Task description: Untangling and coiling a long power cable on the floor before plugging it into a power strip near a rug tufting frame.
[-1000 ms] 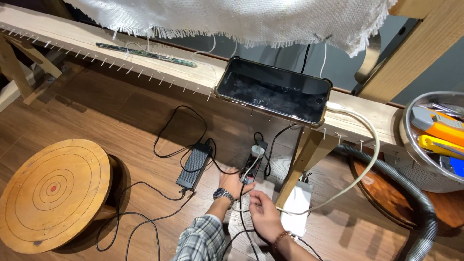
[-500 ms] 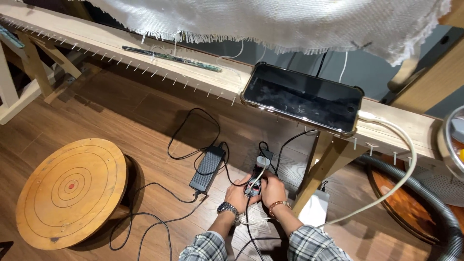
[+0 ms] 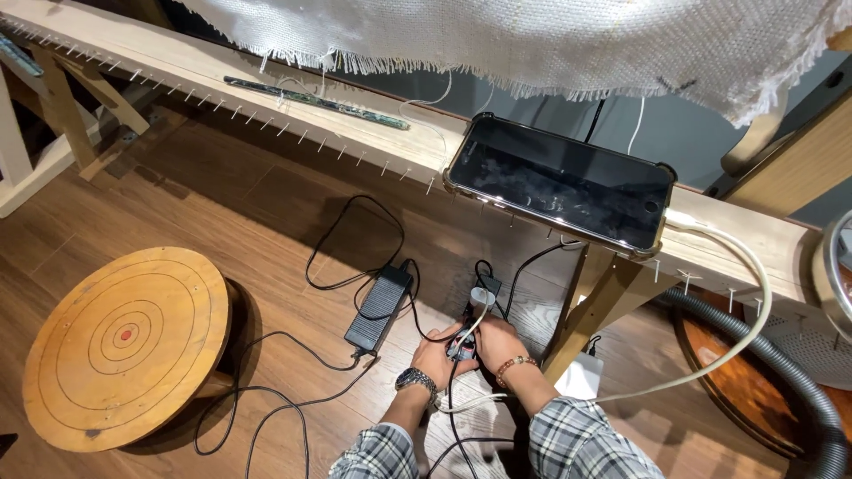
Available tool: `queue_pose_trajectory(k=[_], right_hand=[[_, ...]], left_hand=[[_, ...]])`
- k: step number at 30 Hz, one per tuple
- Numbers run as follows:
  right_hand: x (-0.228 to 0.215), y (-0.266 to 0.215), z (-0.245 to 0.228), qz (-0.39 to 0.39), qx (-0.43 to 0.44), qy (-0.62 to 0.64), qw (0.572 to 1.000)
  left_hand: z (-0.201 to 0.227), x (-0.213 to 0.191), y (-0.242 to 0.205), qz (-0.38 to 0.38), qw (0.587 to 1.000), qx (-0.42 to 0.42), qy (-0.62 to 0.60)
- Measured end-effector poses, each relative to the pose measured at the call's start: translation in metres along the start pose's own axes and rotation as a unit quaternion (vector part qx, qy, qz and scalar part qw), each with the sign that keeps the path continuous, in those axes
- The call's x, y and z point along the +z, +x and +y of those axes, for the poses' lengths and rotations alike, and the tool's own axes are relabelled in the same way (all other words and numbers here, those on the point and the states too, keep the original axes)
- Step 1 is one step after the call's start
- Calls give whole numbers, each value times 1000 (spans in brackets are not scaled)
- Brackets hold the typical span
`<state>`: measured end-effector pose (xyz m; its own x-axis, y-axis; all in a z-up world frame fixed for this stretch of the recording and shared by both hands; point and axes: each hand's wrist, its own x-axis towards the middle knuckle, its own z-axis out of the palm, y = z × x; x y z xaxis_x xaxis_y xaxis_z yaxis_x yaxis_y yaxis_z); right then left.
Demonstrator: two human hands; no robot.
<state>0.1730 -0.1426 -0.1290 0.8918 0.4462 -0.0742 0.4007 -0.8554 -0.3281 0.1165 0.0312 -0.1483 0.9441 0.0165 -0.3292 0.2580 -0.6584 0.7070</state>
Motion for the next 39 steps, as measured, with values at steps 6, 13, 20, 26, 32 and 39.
queue_pose_trajectory(k=[6, 13, 20, 26, 32, 39], right_hand=[[-15, 2, -1, -15, 28, 35, 999], [24, 13, 17, -9, -27, -7, 1000], [-13, 8, 3, -18, -5, 27, 999], [2, 11, 13, -35, -65, 14, 997], [-1, 12, 7, -23, -36, 4, 999], [-1, 2, 7, -29, -34, -12, 999]], left_hand=[[-1, 0, -1, 8, 1000, 1, -15], [6, -6, -9, 3, 1000, -10, -22], [18, -14, -11, -13, 999, -16, -28], [-1, -7, -6, -6, 1000, -15, -16], [10, -7, -5, -9, 999, -20, -29], [13, -6, -5, -9, 1000, -18, -19]])
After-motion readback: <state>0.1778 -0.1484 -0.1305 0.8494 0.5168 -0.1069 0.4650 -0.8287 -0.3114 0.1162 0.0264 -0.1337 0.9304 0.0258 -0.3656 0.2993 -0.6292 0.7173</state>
